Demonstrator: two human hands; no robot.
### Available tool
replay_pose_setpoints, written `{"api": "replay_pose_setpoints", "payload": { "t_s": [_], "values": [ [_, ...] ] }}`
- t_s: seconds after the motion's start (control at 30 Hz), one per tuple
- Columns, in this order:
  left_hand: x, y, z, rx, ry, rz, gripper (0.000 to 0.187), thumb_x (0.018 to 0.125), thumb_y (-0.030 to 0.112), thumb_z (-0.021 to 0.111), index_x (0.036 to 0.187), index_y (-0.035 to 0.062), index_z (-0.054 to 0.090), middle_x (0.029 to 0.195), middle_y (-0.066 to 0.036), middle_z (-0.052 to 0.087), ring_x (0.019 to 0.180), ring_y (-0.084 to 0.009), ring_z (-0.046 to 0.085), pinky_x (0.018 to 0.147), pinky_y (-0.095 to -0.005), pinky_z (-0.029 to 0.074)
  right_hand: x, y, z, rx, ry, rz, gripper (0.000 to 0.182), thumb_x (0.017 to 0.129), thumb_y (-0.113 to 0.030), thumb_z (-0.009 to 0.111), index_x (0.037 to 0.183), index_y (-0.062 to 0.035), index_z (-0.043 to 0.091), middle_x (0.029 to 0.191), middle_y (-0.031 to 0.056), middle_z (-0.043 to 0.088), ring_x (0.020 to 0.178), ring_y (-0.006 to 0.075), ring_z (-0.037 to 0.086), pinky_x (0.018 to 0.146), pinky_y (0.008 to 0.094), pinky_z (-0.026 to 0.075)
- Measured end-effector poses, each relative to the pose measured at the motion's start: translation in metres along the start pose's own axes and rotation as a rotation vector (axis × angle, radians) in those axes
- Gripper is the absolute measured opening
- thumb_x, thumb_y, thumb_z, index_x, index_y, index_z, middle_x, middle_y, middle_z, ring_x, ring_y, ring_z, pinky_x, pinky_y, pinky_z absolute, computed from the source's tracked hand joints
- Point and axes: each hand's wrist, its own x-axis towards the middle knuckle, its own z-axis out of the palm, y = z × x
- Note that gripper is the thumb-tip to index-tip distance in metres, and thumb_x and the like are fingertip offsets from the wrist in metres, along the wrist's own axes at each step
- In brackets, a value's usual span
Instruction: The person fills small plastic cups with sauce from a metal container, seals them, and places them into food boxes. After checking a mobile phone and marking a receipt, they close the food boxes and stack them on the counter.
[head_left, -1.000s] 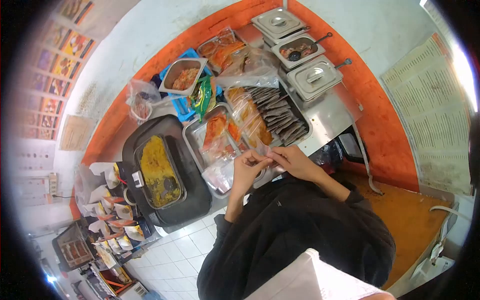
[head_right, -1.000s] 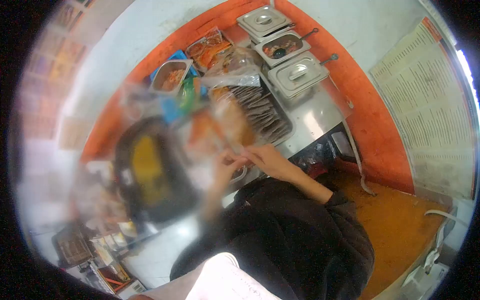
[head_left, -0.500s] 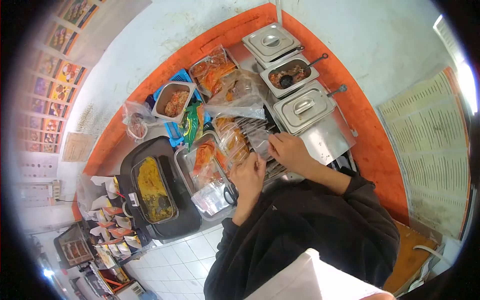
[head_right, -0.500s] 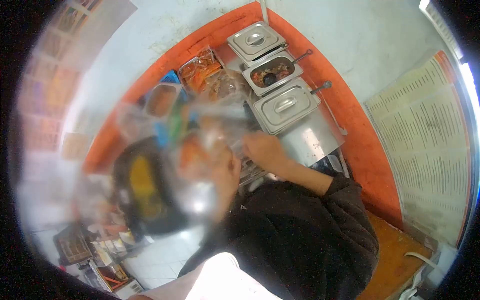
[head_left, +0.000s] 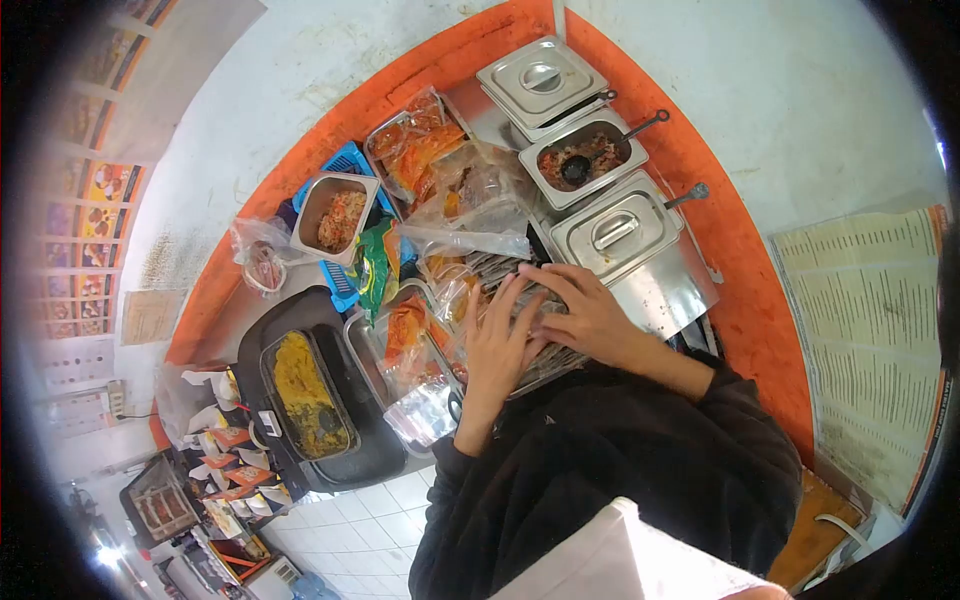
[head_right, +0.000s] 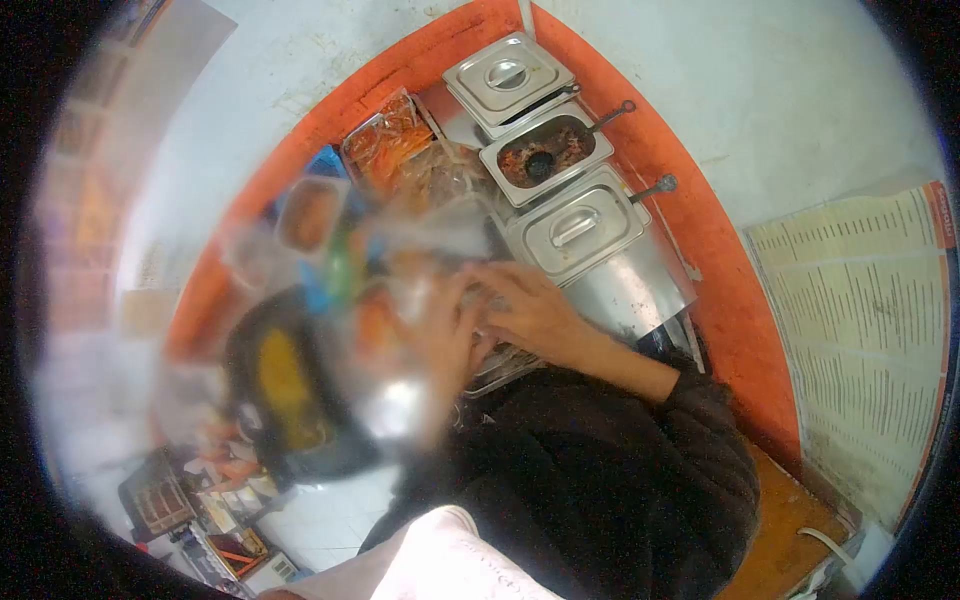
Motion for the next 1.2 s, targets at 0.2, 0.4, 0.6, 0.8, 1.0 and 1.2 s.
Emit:
{"api": "replay_pose_setpoints", "payload": {
  "t_s": [0.2, 0.4, 0.6, 0.8, 1.0, 1.2],
  "values": [
    [-0.044, -0.037, 0.024, -0.808, 0.121, -0.489, 0.063, 0.071, 0.016, 0.077, 0.127, 0.0046, 0.050, 0.129, -0.013, 0.050, 0.121, -0.0285, 0.047, 0.103, -0.0373, 0.035, 0.010, 0.086, -0.048, -0.116, -0.213, 0.219, 0.022, 0.074, -0.008, 0.064, 0.096, -0.0087, 0.059, 0.099, 0.0060, 0.058, 0.091, 0.0277, 0.056, 0.074, 0.0386, 0.047],
    [-0.067, -0.033, -0.011, -1.295, 0.254, -0.657, 0.084, 0.075, 0.026, 0.075, 0.141, -0.0005, 0.033, 0.129, -0.014, 0.049, 0.122, -0.0229, 0.045, 0.104, -0.0347, 0.033, 0.015, 0.104, -0.044, -0.199, -0.357, 0.237, 0.030, 0.069, 0.001, 0.058, 0.097, -0.0098, 0.054, 0.095, 0.0064, 0.055, 0.092, 0.0283, 0.057, 0.070, 0.0399, 0.048],
    [-0.074, -0.045, -0.017, -1.309, 0.423, -0.695, 0.096, 0.073, 0.043, 0.075, 0.143, -0.0007, 0.025, 0.136, -0.023, 0.042, 0.128, -0.0292, 0.041, 0.108, -0.0399, 0.028, 0.076, 0.157, -0.052, -0.035, -0.297, 0.168, 0.028, 0.067, 0.006, 0.057, 0.092, -0.0062, 0.054, 0.092, 0.0097, 0.055, 0.090, 0.0306, 0.058, 0.073, 0.0394, 0.048],
    [-0.076, -0.059, -0.013, -1.284, 0.462, -0.704, 0.091, 0.073, 0.046, 0.074, 0.138, -0.0014, 0.033, 0.136, -0.022, 0.042, 0.129, -0.0307, 0.040, 0.109, -0.0423, 0.027, 0.119, 0.191, -0.044, -0.125, -0.500, 0.220, 0.016, 0.070, 0.001, 0.061, 0.085, -0.0056, 0.060, 0.090, 0.0104, 0.060, 0.086, 0.0297, 0.060, 0.072, 0.0390, 0.047],
    [-0.060, -0.054, -0.017, -1.275, 0.450, -0.783, 0.090, 0.073, 0.050, 0.072, 0.136, -0.0012, 0.036, 0.130, -0.020, 0.048, 0.124, -0.0307, 0.044, 0.107, -0.0412, 0.030, 0.197, 0.265, -0.006, -0.298, -0.230, 0.039, 0.011, 0.076, -0.005, 0.058, 0.087, -0.0048, 0.059, 0.088, 0.0127, 0.063, 0.088, 0.0331, 0.060, 0.073, 0.0415, 0.047],
    [-0.067, -0.047, -0.014, -1.274, 0.464, -0.773, 0.090, 0.073, 0.053, 0.070, 0.136, -0.0014, 0.036, 0.127, -0.019, 0.049, 0.123, -0.0296, 0.045, 0.106, -0.0429, 0.031, 0.237, 0.288, 0.012, -0.369, -0.541, 0.098, 0.022, 0.072, 0.004, 0.057, 0.093, -0.0037, 0.054, 0.090, 0.0128, 0.061, 0.086, 0.0339, 0.061, 0.070, 0.0418, 0.047]
  ]
}}
